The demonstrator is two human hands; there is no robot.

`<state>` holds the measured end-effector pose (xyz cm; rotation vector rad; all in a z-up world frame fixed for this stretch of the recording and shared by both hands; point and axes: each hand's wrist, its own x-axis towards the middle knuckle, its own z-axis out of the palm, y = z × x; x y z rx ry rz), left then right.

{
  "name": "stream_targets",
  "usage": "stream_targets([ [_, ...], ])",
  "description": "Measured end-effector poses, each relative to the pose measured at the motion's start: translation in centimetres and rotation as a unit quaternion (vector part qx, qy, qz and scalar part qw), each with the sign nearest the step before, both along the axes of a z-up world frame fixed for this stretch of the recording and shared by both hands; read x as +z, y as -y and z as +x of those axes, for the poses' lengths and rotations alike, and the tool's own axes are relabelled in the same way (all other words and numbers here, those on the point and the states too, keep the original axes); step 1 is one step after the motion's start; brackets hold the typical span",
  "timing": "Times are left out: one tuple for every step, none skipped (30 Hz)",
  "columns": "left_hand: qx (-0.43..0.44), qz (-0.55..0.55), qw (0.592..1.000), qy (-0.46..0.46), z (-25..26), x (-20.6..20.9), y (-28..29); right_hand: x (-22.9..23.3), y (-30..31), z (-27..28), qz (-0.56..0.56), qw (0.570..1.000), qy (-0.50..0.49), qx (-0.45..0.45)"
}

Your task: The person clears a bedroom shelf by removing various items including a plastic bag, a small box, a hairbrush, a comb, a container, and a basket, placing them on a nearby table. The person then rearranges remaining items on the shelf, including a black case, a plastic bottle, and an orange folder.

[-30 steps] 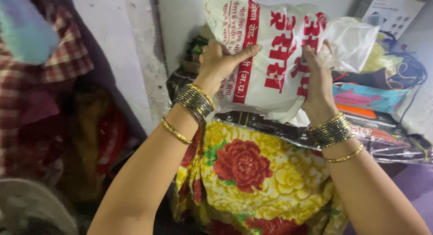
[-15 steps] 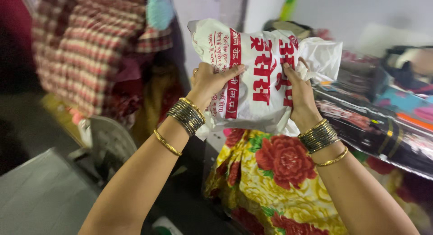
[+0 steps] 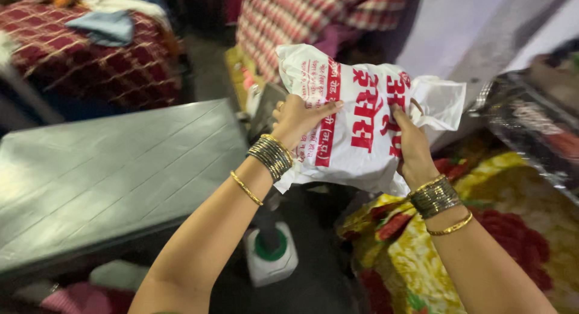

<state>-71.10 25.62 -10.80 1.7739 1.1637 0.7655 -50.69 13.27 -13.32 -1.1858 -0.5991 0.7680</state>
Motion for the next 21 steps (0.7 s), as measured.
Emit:
stream_targets([
  [0.013, -0.012, 1.000, -0.007, -2.0, -0.7, -0.7, -0.4, -1.0, -1.8, 0.030, 0.999, -0.011, 0.036],
  [0.026, -0.023, 0.999, -0.013, -4.0, -1.4, -1.2, -1.0, -1.6, -3.6, 0.040, 0.997, -0.003, 0.059],
  [0.045, -0.024, 0.999, 0.016, -5.8, -1.9, -1.6, -1.4, -2.6, -5.1, 0.053, 0.995, 0.005, 0.085],
  [0.064, -0.024, 0.997, 0.046, -7.5, -2.5, -1.9, -1.7, -3.6, -6.6, 0.067, 0.992, 0.012, 0.111],
  [0.081, -0.023, 0.994, 0.075, -9.6, -3.2, -2.3, -2.1, -4.7, -8.4, 0.051, 0.991, -0.002, 0.125],
  [0.097, -0.017, 0.993, 0.068, -11.8, -3.8, -2.7, -2.6, -6.0, -10.2, 0.035, 0.989, -0.016, 0.140],
  [0.113, -0.011, 0.992, 0.059, -13.7, -4.2, -3.4, -3.0, -7.5, -11.7, 0.020, 0.987, -0.030, 0.153],
  [0.128, -0.004, 0.990, 0.050, -15.4, -4.6, -4.3, -3.5, -9.0, -13.1, 0.029, 0.984, -0.032, 0.170],
  [0.119, -0.039, 0.991, 0.054, -17.1, -5.0, -5.1, -4.4, -10.3, -14.5, 0.037, 0.982, -0.035, 0.184],
  [0.109, -0.073, 0.990, 0.057, -18.9, -5.4, -6.1, -5.3, -11.7, -15.9, 0.044, 0.979, -0.038, 0.197],
  [0.094, -0.108, 0.988, 0.060, -20.7, -5.9, -6.9, -6.2, -12.9, -17.4, 0.022, 0.976, -0.057, 0.210],
  [0.113, -0.108, 0.986, 0.053, -22.4, -6.6, -7.6, -7.1, -14.4, -18.8, 0.000, 0.972, -0.076, 0.224],
  [0.128, -0.103, 0.985, 0.047, -23.7, -7.3, -8.7, -7.8, -16.1, -19.9, -0.018, 0.968, -0.092, 0.234],
  [0.143, -0.098, 0.984, 0.040, -25.0, -7.9, -9.8, -8.6, -17.7, -20.9, -0.030, 0.972, -0.075, 0.222],
  [0.152, -0.098, 0.983, 0.014, -26.0, -8.7, -10.9, -9.5, -18.9, -21.7, -0.045, 0.976, -0.058, 0.207],
  [0.160, -0.099, 0.982, -0.013, -26.9, -9.5, -12.0, -10.4, -20.2, -22.5, -0.059, 0.979, -0.040, 0.192],
  [0.167, -0.095, 0.980, -0.041, -28.0, -10.2, -13.4, -11.3, -21.7, -23.2, -0.070, 0.974, -0.054, 0.209],
  [0.179, -0.114, 0.976, -0.044, -28.8, -11.0, -14.7, -12.1, -23.1, -23.8, -0.080, 0.968, -0.068, 0.226],
  [0.188, -0.135, 0.972, -0.045, -29.2, -12.0, -15.9, -13.0, -24.4, -24.1, -0.092, 0.963, -0.081, 0.240],
  [0.197, -0.155, 0.967, -0.047, -29.6, -13.1, -17.1, -14.1, -25.8, -24.5, -0.112, 0.965, -0.062, 0.227],
  [0.192, -0.166, 0.966, -0.051, -29.9, -14.1, -18.4, -15.0, -27.0, -24.6, -0.132, 0.968, -0.042, 0.210],
])
